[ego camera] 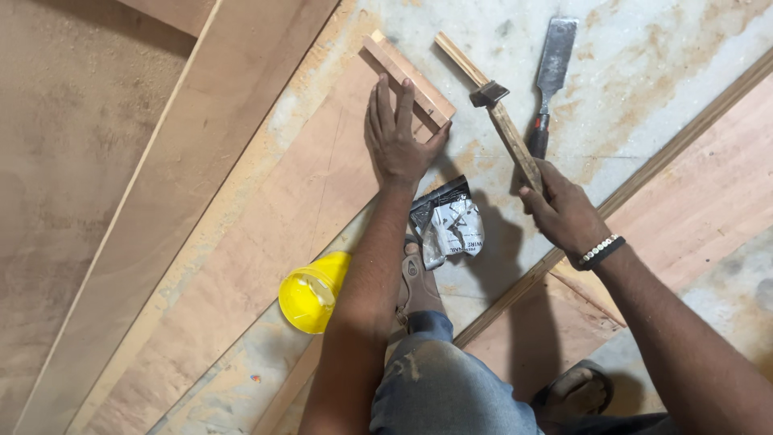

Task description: The person applies adhesive from a yellow bucket to wood strips using a spreader, positions them onto larger wood panels, and secures them by tapping with a hammer and trimming with a chisel.

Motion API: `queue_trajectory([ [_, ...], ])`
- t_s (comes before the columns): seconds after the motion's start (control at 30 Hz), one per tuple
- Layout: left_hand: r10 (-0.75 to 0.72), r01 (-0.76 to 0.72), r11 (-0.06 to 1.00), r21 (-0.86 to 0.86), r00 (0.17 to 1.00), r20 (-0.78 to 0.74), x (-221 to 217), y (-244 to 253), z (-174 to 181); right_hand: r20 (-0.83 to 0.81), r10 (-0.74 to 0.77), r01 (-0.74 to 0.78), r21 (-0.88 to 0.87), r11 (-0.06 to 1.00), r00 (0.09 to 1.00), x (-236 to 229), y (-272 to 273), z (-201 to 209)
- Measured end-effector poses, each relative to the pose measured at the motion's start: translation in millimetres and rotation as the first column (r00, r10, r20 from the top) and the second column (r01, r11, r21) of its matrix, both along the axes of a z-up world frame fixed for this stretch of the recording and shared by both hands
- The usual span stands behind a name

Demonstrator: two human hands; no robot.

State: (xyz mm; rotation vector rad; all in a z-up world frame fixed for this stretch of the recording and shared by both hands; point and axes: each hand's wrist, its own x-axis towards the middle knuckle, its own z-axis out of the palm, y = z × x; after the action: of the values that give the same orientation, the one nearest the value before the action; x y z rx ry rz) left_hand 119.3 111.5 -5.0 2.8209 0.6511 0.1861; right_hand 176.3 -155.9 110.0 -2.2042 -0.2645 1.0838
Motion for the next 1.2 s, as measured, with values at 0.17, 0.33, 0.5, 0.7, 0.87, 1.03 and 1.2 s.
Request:
queue_trajectory([
  [0.17, -0.017, 0.012, 0.998, 0.065, 0.996, 0.082, -2.9, 3.6, -18.1, -0.023, 0.087, -0.089, -0.088, 0.992, 0.996, -4.2, 19.1, 17.0],
  [0.33, -0.004, 0.006, 1.0, -0.026, 0.997, 0.077, -4.0, 3.2, -20.7, 0.072, 0.184, -0.178, -0.079, 0.981, 0.98, -8.0, 33.3, 24.3],
  [0.5, -0.008, 0.014, 1.0, -0.027, 0.981, 0.193, -3.7, 2.6, -22.7, 0.136, 0.254, -0.249, -0.049, 0.967, 0.958, -0.7, 45.8, 17.0],
  [0.7, 0.011, 0.007, 0.997, -0.072, 0.971, 0.239, -3.9, 0.5, -19.6, 0.168, 0.286, -0.282, -0.05, 0.958, 0.943, 11.5, 50.2, 28.3],
  [0.87, 0.009, 0.022, 0.995, -0.099, 0.951, 0.309, -4.4, 0.9, -24.2, 0.213, 0.277, -0.278, -0.028, 0.96, 0.937, 10.6, 50.5, 39.3],
  [1.03, 0.015, 0.005, 0.994, -0.111, 0.984, 0.178, 1.4, 0.8, -31.5, 0.154, 0.334, -0.307, -0.172, 0.936, 0.93, 10.7, 47.4, 30.5],
  [1.2, -0.004, 0.019, 0.991, -0.132, 0.994, 0.108, 3.0, 2.9, -19.2, 0.245, 0.407, -0.398, -0.091, 0.913, 0.88, 16.0, 50.5, 33.2],
])
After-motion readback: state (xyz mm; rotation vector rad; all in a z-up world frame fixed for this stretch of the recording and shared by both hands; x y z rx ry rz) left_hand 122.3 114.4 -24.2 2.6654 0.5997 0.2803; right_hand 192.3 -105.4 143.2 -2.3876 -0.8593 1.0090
